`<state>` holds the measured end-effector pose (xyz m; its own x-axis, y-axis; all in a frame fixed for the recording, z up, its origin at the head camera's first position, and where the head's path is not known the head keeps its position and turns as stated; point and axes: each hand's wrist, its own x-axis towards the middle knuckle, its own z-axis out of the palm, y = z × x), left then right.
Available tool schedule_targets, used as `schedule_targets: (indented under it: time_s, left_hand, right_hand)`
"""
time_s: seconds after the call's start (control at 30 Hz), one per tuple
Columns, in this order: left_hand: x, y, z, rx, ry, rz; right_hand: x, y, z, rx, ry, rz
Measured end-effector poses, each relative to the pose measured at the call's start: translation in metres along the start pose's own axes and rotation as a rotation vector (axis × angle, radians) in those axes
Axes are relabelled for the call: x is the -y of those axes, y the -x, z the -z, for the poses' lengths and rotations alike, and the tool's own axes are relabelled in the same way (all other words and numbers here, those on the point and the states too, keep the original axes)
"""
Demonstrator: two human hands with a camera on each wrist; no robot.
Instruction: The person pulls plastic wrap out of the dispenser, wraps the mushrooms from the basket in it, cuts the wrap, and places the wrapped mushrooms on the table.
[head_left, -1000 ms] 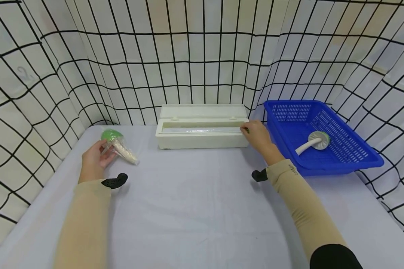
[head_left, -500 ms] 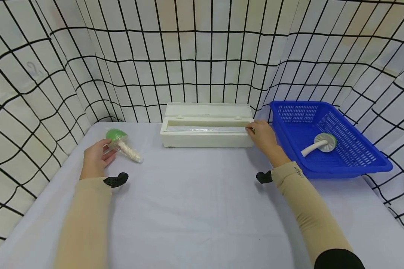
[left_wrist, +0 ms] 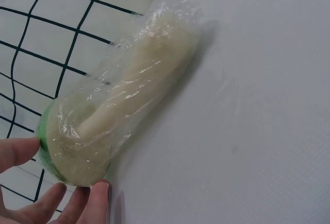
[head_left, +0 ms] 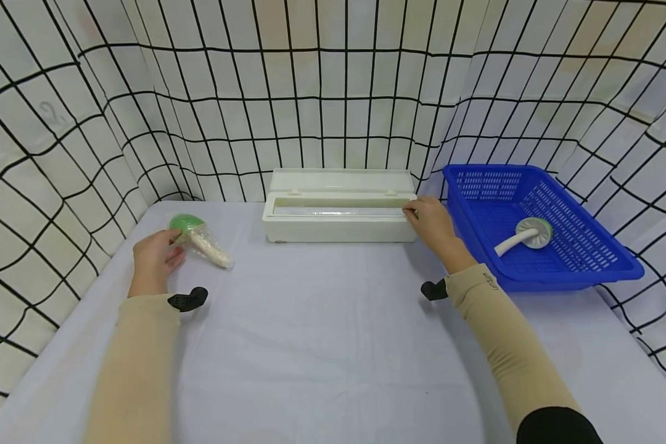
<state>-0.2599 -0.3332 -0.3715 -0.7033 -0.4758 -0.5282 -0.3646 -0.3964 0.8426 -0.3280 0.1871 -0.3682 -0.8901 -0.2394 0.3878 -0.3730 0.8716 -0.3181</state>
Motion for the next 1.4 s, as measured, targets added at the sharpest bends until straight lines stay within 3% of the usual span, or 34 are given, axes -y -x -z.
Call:
schedule_targets:
  time_s: [0.6, 0.7, 0.9, 1.0, 1.13, 1.23, 1.4]
  left_hand:
    - [0.000, 0.000, 0.005, -0.012, -0.068, -0.063]
    - [0.000, 0.001, 0.005, -0.046, -0.148, -0.118]
    - [0.001, 0.008, 0.001, -0.129, -0.438, -0.341]
    - [0.000, 0.014, -0.003, -0.175, -0.480, -0.456]
    - [-0.002, 0.020, -0.018, -0.216, -0.443, -0.632]
    - [-0.002, 0.024, -0.033, -0.161, -0.393, -0.785]
    - [0.007, 0.030, -0.061, 0.022, -0.365, -1.007]
  right_hand:
    - [0.001, 0.000, 0.002, 0.009, 0.003, 0.004]
    - [0.001, -0.001, 0.002, 0.008, 0.000, 0.000]
    - [-0.001, -0.001, 0.001, 0.009, -0.001, 0.006]
    - [-0.001, -0.002, 0.000, 0.007, -0.001, 0.013]
    - [-0.001, -0.003, -0.001, 0.001, -0.004, 0.017]
    - [0.000, -0.003, 0.000, 0.006, 0.000, 0.011]
    - [0.000, -0.001, 0.002, 0.008, 0.012, 0.007]
